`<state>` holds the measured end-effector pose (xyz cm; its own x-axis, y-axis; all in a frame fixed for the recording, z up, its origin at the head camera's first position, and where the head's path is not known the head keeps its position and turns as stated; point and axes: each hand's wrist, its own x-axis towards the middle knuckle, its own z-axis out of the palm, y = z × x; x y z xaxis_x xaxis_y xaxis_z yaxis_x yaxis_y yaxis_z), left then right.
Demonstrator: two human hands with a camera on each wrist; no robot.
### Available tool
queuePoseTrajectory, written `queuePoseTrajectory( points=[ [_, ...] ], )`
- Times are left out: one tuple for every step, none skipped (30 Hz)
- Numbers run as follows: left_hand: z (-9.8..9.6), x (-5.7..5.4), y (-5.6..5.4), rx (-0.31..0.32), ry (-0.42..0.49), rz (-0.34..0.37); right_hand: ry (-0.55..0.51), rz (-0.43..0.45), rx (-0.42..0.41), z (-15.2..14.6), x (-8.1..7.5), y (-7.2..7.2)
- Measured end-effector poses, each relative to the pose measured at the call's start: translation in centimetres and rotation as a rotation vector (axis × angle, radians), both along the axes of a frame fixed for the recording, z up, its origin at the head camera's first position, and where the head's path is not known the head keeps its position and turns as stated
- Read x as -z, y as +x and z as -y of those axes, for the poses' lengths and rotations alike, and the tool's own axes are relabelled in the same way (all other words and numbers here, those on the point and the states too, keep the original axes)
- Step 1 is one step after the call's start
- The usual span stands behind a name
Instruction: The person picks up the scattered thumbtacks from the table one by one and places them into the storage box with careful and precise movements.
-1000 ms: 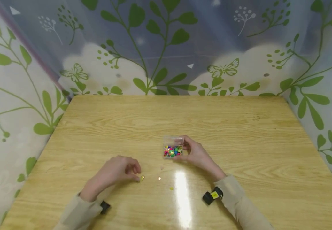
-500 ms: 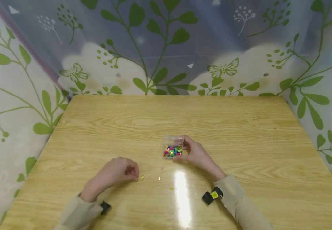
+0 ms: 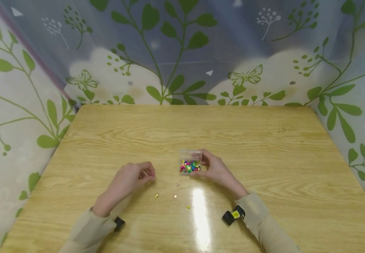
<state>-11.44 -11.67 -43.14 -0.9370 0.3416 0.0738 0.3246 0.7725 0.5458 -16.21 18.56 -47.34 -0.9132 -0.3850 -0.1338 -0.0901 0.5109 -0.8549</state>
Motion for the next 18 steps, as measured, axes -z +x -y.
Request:
queuePoseTrajectory(
  points=[
    [-0.2,-0.1,-0.2,0.003,0.005,-0.007,0.001,-0.005,-0.002,0.0,0.0,0.0],
    [-0.3,-0.2,-0.3,0.007,0.009,-0.013,0.005,-0.011,-0.005,0.0,0.1,0.0],
    [-0.6,-0.3,-0.5,0.007,0.012,-0.014,0.008,-0.019,-0.008,0.0,0.1,-0.1],
    [-0.8,-0.4,-0.7,0.012,0.012,-0.016,0.011,-0.024,-0.011,-0.1,0.1,-0.1],
    [-1.1,-0.6,-0.8,0.018,0.008,-0.02,0.009,-0.024,-0.01,0.0,0.1,-0.1],
    [-1.4,-0.7,-1.0,0.027,0.004,-0.025,0.009,-0.024,-0.01,-0.1,0.2,-0.1],
    [-1.7,-0.9,-1.1,0.033,-0.004,-0.031,0.008,-0.024,-0.009,-0.1,0.2,-0.1],
    [-2.0,-1.0,-1.3,0.04,-0.012,-0.035,0.006,-0.026,-0.009,0.0,0.2,-0.1],
    [-2.4,-1.1,-1.4,0.047,-0.02,-0.039,0.003,-0.027,-0.01,0.0,0.2,-0.1],
    [-2.7,-1.3,-1.6,0.056,-0.025,-0.043,0.0,-0.026,-0.009,0.0,0.2,-0.1],
    [-3.1,-1.4,-1.7,0.063,-0.032,-0.048,-0.002,-0.027,-0.008,0.0,0.2,-0.1],
    [-3.5,-1.5,-1.9,0.072,-0.037,-0.055,-0.005,-0.026,-0.007,0.0,0.2,-0.1],
    [-3.8,-1.6,-2.0,0.079,-0.041,-0.063,-0.009,-0.028,-0.008,0.0,0.2,-0.1],
    [-4.2,-1.7,-2.2,0.086,-0.042,-0.069,-0.011,-0.028,-0.01,0.0,0.2,-0.1],
    [-4.6,-1.8,-2.3,0.092,-0.04,-0.076,-0.015,-0.025,-0.009,0.0,0.2,-0.1],
    [-4.9,-1.9,-2.4,0.099,-0.039,-0.088,-0.019,-0.022,-0.007,0.0,0.1,-0.1],
    [-5.3,-1.9,-2.6,0.107,-0.038,-0.103,-0.022,-0.019,-0.007,0.1,0.1,-0.1],
    [-5.6,-1.9,-2.7,0.115,-0.035,-0.12,-0.025,-0.017,-0.009,0.1,0.1,-0.1]
  ],
)
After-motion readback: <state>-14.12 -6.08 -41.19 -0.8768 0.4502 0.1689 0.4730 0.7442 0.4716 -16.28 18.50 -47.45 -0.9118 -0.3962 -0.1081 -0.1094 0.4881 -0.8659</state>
